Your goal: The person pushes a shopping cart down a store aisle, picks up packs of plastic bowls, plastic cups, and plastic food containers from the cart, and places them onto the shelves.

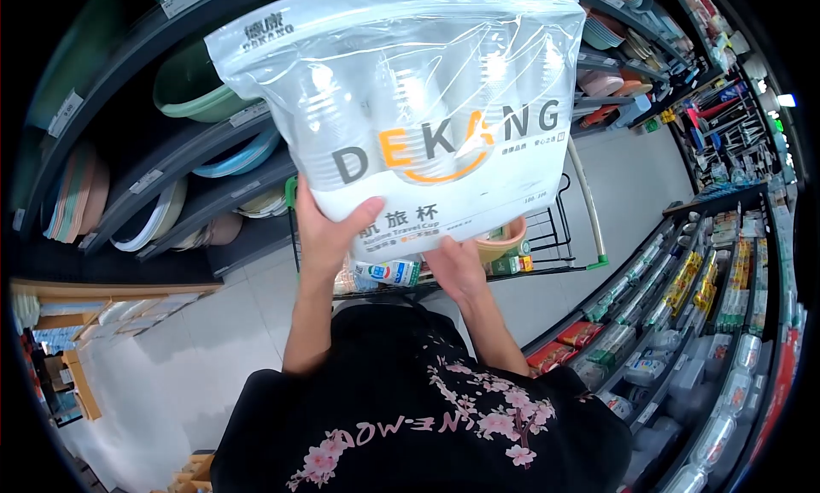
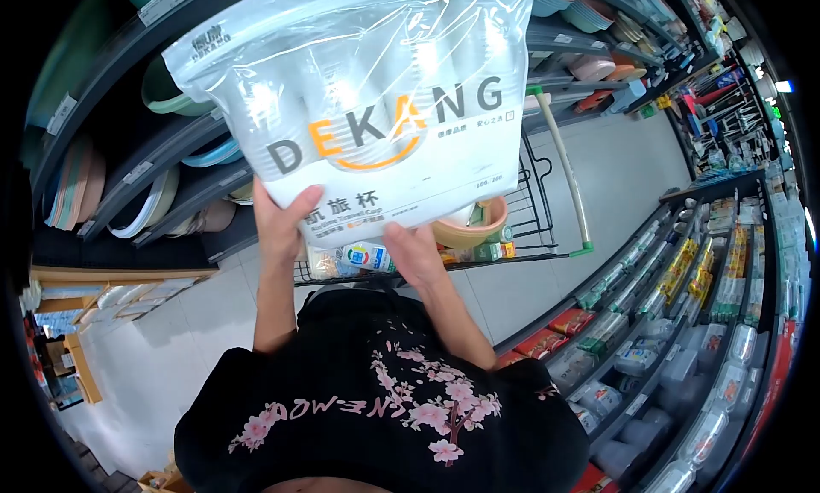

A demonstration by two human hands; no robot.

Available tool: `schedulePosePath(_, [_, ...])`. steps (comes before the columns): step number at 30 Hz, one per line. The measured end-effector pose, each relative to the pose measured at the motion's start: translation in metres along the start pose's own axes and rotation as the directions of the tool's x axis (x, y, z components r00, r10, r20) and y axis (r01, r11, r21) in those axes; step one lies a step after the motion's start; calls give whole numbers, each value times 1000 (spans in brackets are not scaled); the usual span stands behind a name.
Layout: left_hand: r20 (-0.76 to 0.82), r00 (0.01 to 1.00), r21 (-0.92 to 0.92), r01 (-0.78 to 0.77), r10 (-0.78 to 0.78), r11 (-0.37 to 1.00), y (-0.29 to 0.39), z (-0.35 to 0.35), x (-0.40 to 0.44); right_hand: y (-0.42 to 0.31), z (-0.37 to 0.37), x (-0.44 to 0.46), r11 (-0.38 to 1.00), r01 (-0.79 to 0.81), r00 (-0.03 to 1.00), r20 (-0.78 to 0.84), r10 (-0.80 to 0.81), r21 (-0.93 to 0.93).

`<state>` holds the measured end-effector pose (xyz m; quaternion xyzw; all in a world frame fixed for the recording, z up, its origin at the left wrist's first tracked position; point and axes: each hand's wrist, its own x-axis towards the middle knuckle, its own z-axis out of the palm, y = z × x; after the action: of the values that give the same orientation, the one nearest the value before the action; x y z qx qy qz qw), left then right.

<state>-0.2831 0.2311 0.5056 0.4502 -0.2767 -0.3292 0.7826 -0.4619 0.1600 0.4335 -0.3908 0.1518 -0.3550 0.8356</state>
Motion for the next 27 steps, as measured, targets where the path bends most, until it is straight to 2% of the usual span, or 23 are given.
schedulePosePath(2, [40, 999, -4, -17, 17, 1000, 11, -15, 6, -10, -4, -7, 977, 6, 1000, -27, 0, 211])
schedulePosePath(5, [84, 996, -24, 2, 0, 1000, 34, -23, 11, -51, -21, -14, 984, 154, 982, -121, -143, 93])
schedulePosePath(8, [130, 992, -55, 5, 2, 998, 47, -23, 13, -79, -45, -22, 976, 210, 967, -160, -199, 53])
schedulePosePath(9, [110, 994, -75, -2, 11, 997, 49, -22, 15, -86, -44, -23, 977, 208, 968, -156, -198, 52])
schedulePosePath(11, [74, 996, -108, -37, 45, 993, 53, -22, 17, -100, -34, -26, 957, 215, 961, -133, -244, -196])
schedulePosePath(16, [40, 996, -149, -77, 84, 986, 72, -21, 15, -101, -28, -21, 945, 215, 954, -153, -257, -247])
schedulePosePath(18, [77, 993, 0, -93, 93, 996, 75, -20, 12, -105, -26, -20, 932, 227, 946, -165, -280, -283])
schedulePosePath(19, [81, 992, -1, -94, 94, 996, 72, -23, 12, -108, -21, -20, 908, 229, 947, -134, -291, -350])
schedulePosePath(21, [39, 997, -36, -71, 72, 997, 60, -33, 13, -114, -8, -20, 876, 240, 946, -102, -308, -418])
schedulePosePath(23, [-11, 999, -71, -39, 38, 997, 49, -43, 8, -117, 6, -24, 811, 199, 930, -155, -333, -550])
schedulePosePath(25, [-113, 993, -120, -36, 22, 992, 39, -47, 4, -117, 9, -25, 796, 194, 935, -139, -327, -573])
schedulePosePath(27, [-113, 993, -80, -25, 16, 996, 36, -52, -2, -116, 12, -24, 781, 186, 943, -115, -313, -596])
